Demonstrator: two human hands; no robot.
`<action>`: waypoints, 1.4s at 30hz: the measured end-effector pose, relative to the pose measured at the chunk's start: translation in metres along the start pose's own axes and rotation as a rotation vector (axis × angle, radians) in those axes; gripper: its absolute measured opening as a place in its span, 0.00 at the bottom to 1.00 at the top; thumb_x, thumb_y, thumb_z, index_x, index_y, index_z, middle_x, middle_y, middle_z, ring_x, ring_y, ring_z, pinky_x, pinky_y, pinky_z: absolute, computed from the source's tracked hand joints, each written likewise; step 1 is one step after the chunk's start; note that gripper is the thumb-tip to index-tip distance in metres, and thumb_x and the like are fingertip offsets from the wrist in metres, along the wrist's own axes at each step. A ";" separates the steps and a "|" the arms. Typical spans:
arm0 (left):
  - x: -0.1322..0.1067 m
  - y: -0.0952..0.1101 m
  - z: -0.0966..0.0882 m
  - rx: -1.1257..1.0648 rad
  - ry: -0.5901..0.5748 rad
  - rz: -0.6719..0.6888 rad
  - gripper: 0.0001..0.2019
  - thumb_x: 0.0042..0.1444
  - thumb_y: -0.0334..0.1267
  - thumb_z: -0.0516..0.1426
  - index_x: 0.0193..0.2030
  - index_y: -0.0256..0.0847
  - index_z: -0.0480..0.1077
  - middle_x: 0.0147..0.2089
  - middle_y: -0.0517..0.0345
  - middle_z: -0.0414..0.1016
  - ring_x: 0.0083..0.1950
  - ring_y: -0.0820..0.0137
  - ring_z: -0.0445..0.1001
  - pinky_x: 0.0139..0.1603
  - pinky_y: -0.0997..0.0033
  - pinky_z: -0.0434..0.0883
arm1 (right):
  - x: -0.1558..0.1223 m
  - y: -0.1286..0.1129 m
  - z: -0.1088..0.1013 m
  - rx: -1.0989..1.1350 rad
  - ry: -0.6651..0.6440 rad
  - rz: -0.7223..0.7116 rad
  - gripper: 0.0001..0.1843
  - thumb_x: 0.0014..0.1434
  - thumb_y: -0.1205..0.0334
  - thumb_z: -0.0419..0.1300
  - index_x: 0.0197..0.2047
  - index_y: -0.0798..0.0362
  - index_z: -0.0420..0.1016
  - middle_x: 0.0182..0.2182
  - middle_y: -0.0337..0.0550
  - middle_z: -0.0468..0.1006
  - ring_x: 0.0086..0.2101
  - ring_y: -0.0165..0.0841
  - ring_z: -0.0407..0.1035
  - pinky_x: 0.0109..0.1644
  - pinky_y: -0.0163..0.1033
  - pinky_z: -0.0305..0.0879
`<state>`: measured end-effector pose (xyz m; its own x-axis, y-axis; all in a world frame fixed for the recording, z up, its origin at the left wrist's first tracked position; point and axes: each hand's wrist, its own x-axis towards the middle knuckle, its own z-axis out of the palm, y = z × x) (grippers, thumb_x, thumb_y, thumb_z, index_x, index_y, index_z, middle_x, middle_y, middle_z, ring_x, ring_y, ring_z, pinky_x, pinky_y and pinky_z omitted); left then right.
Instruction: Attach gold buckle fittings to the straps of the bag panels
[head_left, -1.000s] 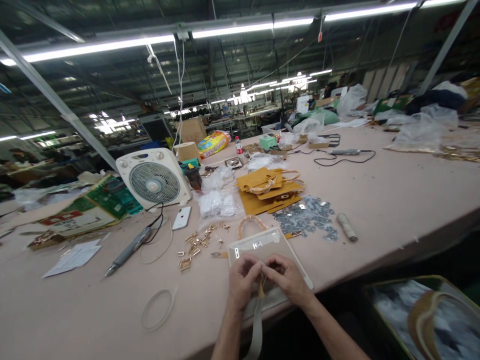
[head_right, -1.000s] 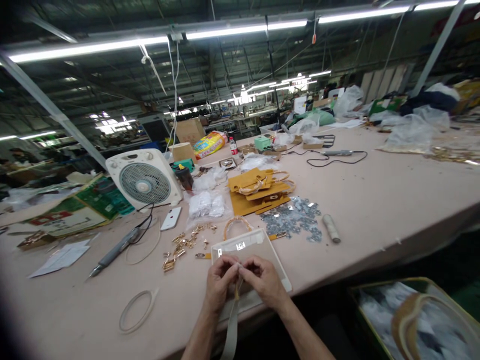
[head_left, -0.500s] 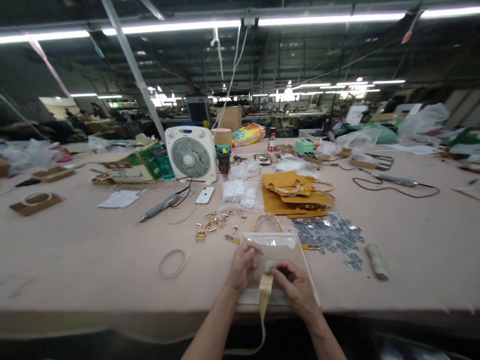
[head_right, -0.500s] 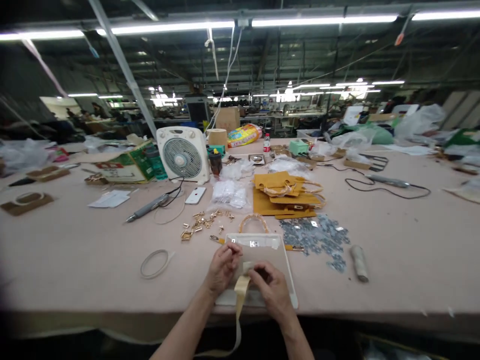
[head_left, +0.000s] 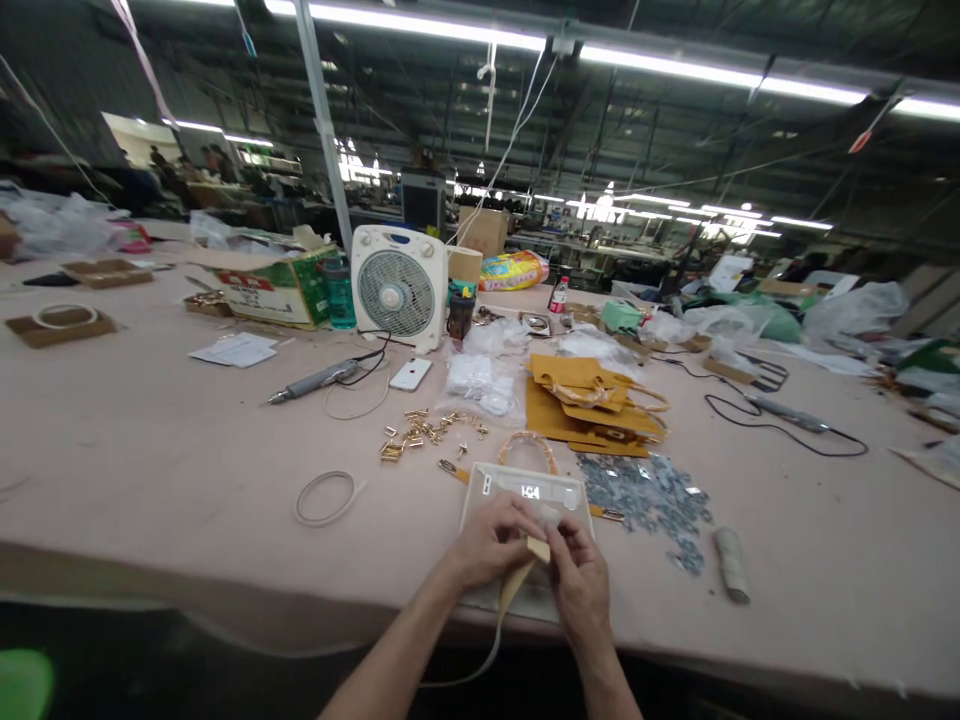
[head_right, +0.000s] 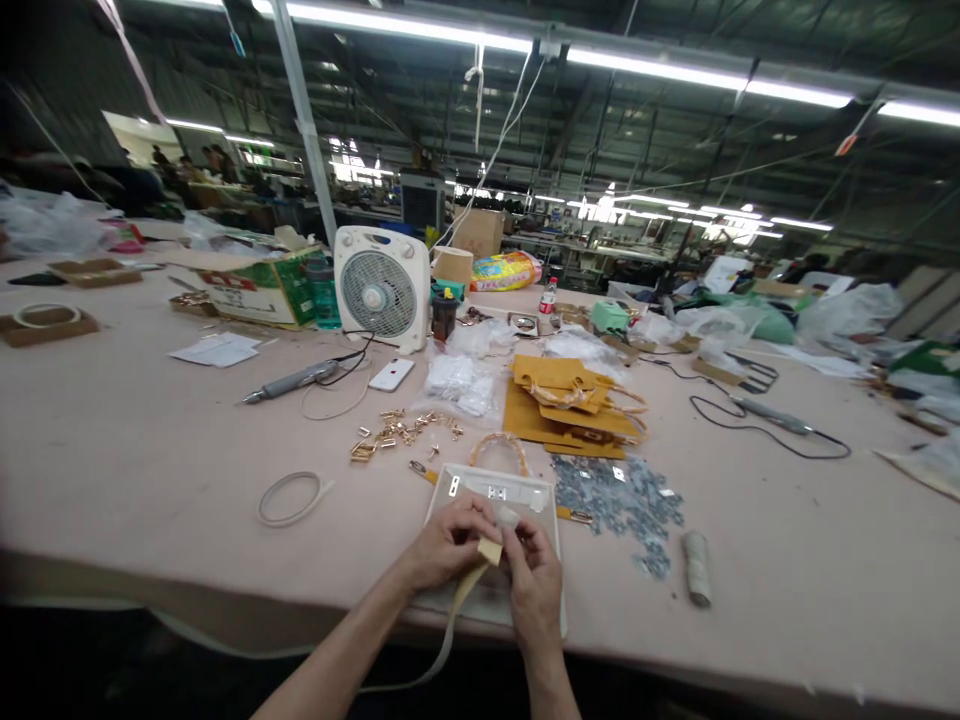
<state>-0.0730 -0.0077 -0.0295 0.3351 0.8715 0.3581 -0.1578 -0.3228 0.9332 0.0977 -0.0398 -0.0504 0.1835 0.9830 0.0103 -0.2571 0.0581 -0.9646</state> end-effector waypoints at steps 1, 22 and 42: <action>0.000 0.001 0.000 -0.008 0.020 0.014 0.07 0.57 0.42 0.69 0.37 0.42 0.85 0.44 0.51 0.74 0.43 0.68 0.72 0.43 0.71 0.69 | 0.000 0.000 0.000 0.006 0.007 -0.001 0.24 0.52 0.46 0.75 0.46 0.51 0.81 0.42 0.45 0.85 0.43 0.43 0.79 0.46 0.43 0.76; -0.218 0.076 -0.071 -0.743 0.587 0.055 0.10 0.57 0.42 0.71 0.37 0.41 0.77 0.34 0.60 0.73 0.32 0.77 0.71 0.31 0.80 0.68 | 0.004 0.001 -0.016 0.384 0.083 0.212 0.17 0.45 0.61 0.80 0.36 0.49 0.80 0.33 0.35 0.78 0.30 0.27 0.72 0.32 0.31 0.73; -0.470 0.167 -0.188 -0.594 1.876 0.402 0.11 0.69 0.28 0.47 0.37 0.38 0.66 0.26 0.65 0.64 0.20 0.78 0.63 0.23 0.80 0.65 | 0.019 0.024 0.062 0.425 0.024 0.278 0.14 0.42 0.68 0.79 0.31 0.46 0.83 0.46 0.48 0.80 0.37 0.32 0.73 0.42 0.51 0.71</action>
<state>-0.4312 -0.4019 -0.0476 -0.9309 0.1511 -0.3325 -0.3233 -0.7645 0.5578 0.0364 -0.0091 -0.0570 0.0744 0.9674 -0.2422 -0.6618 -0.1338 -0.7376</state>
